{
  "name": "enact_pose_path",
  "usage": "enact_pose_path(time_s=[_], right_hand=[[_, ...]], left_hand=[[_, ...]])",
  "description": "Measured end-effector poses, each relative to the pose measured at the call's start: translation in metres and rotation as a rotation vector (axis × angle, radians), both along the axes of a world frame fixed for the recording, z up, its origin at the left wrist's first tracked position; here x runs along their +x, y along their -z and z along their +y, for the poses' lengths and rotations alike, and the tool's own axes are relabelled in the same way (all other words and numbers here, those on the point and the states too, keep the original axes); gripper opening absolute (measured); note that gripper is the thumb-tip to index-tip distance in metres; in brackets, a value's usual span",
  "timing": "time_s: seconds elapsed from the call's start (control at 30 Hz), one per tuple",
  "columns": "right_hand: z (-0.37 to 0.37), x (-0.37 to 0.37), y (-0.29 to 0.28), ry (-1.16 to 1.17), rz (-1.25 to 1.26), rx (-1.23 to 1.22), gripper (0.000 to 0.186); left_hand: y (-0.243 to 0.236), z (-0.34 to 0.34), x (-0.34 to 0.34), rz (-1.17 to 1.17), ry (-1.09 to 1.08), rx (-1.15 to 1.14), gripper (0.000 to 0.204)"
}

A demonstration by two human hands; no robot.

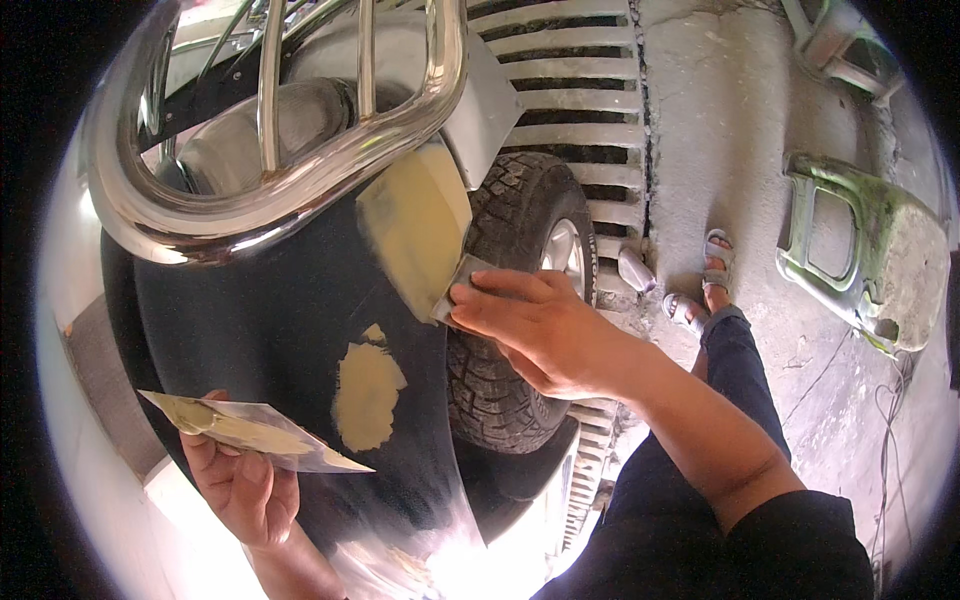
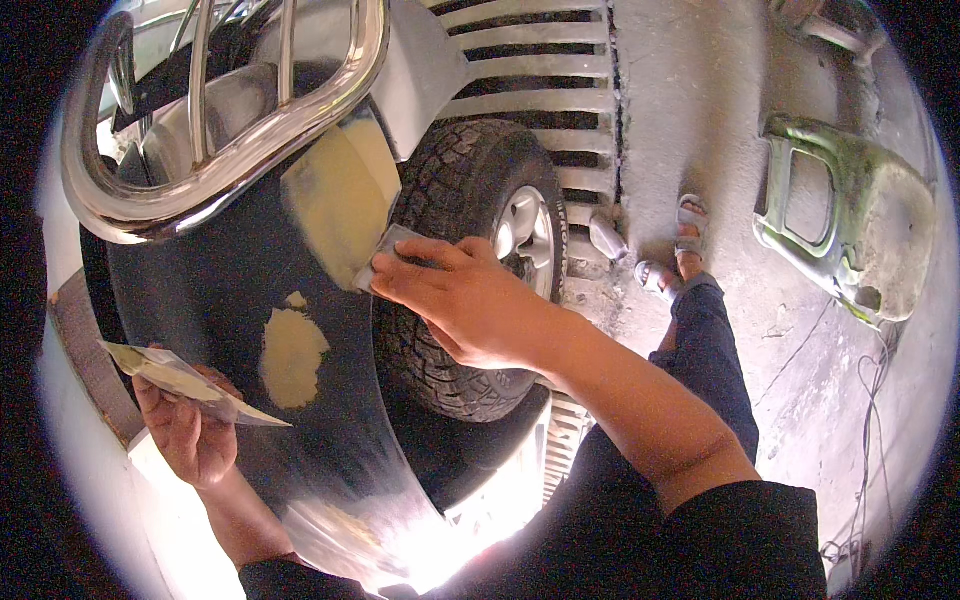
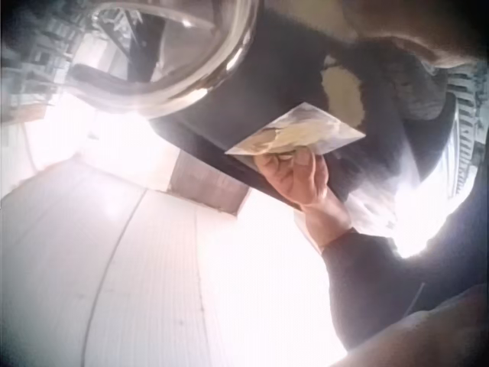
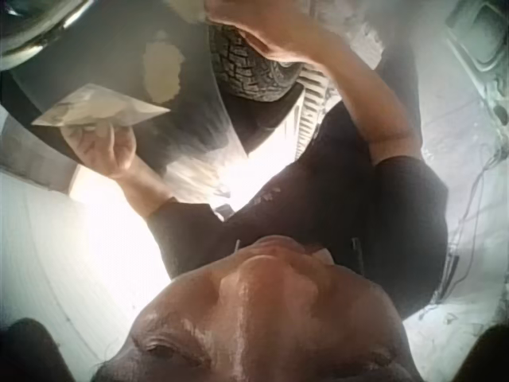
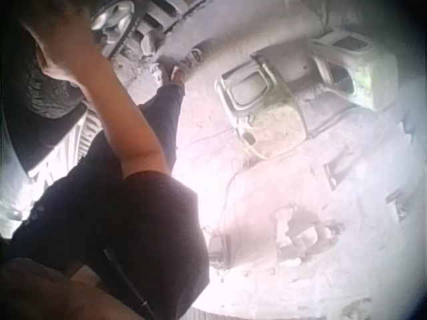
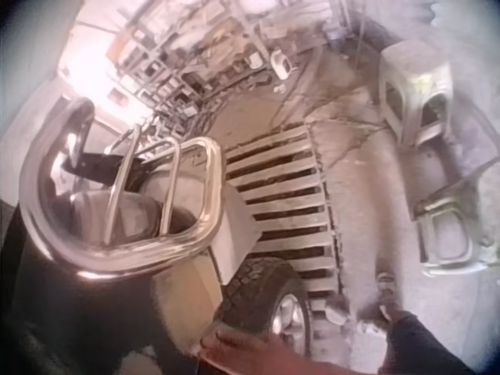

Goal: The person applies beige body filler to the front fender and rear bumper of a dark-colored car using a metal spreader. They smooth the filler over several spots on the fender, then move to the rear bumper and continue applying and smoothing the material.

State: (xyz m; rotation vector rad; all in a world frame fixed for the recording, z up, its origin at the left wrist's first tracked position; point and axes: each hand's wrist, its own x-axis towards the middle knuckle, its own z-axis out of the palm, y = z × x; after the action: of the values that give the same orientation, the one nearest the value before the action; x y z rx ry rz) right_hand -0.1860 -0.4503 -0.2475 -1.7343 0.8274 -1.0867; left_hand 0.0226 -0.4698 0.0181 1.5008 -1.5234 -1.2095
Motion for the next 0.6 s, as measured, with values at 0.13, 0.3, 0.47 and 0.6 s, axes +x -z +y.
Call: enact_pose_path(time_s=[0.13, 0.3, 0.47, 0.6], right_hand=[[-0.002, -0.014, 0.001, -0.06, 0.071, 0.006, 0.056], [-0.064, -0.021, 0.005, 0.122, 0.046, -0.068, 0.054], [-0.105, -0.018, 0.01, 0.128, -0.061, -0.102, 0.05], [-0.118, -0.016, 0.017, 0.097, -0.171, -0.097, 0.05]], left_hand=[[0.002, -0.001, 0.002, -0.002, -0.009, 0.012, 0.06], [0.002, 0.0, -0.008, -0.055, -0.076, -0.028, 0.059], [-0.004, -0.008, -0.005, -0.112, 0.105, 0.098, 0.057], [-0.002, 0.0, -0.014, -0.099, -0.035, 0.065, 0.058]])
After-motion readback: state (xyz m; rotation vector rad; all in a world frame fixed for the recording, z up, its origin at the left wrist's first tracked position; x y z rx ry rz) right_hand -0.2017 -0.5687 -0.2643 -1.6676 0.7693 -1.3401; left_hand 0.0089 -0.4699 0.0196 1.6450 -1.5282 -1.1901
